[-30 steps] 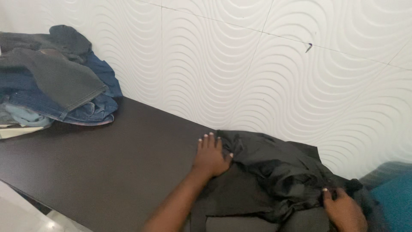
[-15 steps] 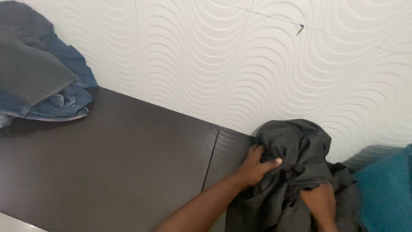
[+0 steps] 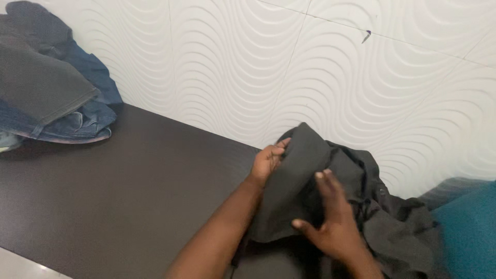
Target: The person folds a pair of beige trousers on a dark countertop, then places them into a teal suitcase. The person then picks up a dark jacket, turns it right-side out, and begins folding it on the same surface.
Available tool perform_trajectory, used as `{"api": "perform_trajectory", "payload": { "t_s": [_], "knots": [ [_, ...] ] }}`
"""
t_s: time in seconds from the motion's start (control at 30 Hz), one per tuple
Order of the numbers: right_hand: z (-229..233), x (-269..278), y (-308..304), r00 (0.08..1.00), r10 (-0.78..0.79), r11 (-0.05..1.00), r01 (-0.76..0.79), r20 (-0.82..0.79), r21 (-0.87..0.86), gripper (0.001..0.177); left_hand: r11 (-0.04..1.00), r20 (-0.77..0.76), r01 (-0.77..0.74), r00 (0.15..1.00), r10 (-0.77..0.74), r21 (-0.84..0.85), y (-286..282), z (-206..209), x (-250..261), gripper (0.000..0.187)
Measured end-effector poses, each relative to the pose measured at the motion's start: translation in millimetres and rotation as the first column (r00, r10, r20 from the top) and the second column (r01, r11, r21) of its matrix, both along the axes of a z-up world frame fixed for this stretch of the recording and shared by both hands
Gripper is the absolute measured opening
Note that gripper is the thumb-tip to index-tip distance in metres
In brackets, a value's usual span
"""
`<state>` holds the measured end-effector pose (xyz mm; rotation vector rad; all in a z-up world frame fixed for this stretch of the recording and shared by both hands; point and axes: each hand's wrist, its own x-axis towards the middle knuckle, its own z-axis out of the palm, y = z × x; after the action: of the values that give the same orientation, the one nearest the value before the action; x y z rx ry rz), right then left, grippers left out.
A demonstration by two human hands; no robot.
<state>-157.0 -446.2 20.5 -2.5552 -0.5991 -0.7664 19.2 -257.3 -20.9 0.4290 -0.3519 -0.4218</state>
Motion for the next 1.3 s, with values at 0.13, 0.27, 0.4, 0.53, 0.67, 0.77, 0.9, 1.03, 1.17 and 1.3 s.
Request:
{"api": "perform_trajectory", "payload": {
  "t_s": [0.13,0.27,0.4,0.53,0.67,0.77,0.9,1.03,1.17,1.3],
  "knots": [
    [-29,28,11,0.96,-0.172,0.983,0.152,-0.219,-0.105,0.024,0.939,0.092,-0.03,0.996,-0.002,0.343,9,20,-26,0.061],
    [-32,33,-30,0.751,0.113,0.782,0.337,-0.65,0.525,0.031,0.608,0.613,-0.506,0.789,0.04,0.612,28,23,-26,0.064],
    [-6,28,-57,0.712,0.407,0.258,0.512,-0.573,0.819,0.028,0.122,0.82,-0.819,0.569,0.056,0.56,53,20,-18,0.059],
    [36,35,-54,0.854,-0.055,0.832,0.326,-0.517,0.45,0.038,-0.094,0.803,-0.814,0.535,0.262,0.573,69,28,-15,0.054],
    [63,49,-38,0.936,-0.351,0.928,0.35,-0.017,0.126,0.033,-0.157,0.869,-0.897,0.337,0.362,0.414,75,33,-18,0.059],
    [68,68,-36,0.965,-0.215,0.758,0.26,-0.148,0.599,0.035,-0.022,0.782,-0.847,0.481,0.397,0.532,92,39,-18,0.06],
    [42,102,-58,0.947,0.316,-0.137,0.098,-0.05,0.986,0.04,0.261,0.567,-0.592,0.806,0.171,0.763,115,40,-21,0.094],
    [-25,117,-69,0.945,0.1,-0.231,0.326,-0.311,0.917,0.051,0.438,0.7,-0.645,0.712,0.047,0.626,99,30,-20,0.113],
    [-58,116,-62,0.861,-0.125,0.276,0.507,-0.493,0.816,0.058,0.265,0.818,-0.841,0.53,0.226,0.472,69,14,-4,0.076],
    [-47,94,-34,0.965,0.127,0.592,0.112,-0.23,0.798,0.069,0.134,0.675,-0.827,0.529,0.514,0.546,73,6,13,0.049]
  ]
}}
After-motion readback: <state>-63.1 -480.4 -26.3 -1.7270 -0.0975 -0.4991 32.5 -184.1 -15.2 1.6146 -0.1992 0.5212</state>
